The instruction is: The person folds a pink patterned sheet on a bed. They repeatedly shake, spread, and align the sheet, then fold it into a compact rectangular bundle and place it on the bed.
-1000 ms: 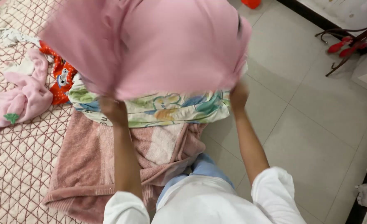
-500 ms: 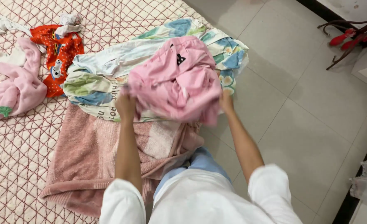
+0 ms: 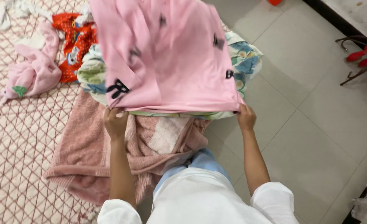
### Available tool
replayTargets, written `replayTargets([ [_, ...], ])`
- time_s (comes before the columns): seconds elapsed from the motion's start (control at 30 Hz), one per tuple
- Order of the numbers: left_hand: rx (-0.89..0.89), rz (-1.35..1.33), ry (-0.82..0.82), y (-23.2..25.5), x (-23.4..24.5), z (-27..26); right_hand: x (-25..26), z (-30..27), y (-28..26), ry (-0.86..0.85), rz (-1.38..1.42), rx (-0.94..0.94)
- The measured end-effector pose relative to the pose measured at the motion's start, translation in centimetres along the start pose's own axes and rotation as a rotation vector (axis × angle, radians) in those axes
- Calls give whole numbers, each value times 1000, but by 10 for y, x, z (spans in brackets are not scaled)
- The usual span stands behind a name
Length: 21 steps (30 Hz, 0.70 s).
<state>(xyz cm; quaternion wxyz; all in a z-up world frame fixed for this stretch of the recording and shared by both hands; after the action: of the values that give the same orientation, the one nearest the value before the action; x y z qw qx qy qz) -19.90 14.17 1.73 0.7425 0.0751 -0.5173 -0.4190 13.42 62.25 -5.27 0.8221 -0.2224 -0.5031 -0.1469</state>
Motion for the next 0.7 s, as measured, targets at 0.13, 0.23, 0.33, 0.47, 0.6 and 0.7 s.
replayTargets([
  [0.13, 195, -154, -22, -57, -16, -52, -3, -27, 25, -102, -55, -172],
  [0.23, 511, -387, 253, -121, 16, -80, -1, -54, 31, -245, -67, -420],
  [0.33, 847, -538, 528, -160, 65, -113, 1, -77, 38, -344, 43, -795],
  [0.47, 917, -600, 683, -181, 116, -120, -9, -78, 38, -499, 155, -1103],
  [0.6, 853, -465, 458, -176, 119, -127, -50, -57, 5, -850, -199, -790],
  [0.7, 781, -324, 345, -167, 105, -142, -98, -67, -53, -931, -5, -528],
])
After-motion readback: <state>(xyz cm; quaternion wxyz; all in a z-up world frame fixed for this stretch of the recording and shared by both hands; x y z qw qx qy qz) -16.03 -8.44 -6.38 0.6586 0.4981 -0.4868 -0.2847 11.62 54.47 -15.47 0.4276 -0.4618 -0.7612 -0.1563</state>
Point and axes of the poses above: each hand's wrist, its own z-axis towards the middle knuckle, its own x-axis out of the back of the hand, y = z × x, the point moved 4 cm from there along z, towards the middle knuckle, and after that the axes turned 8 degrees about -y, right-handed, at the moved point
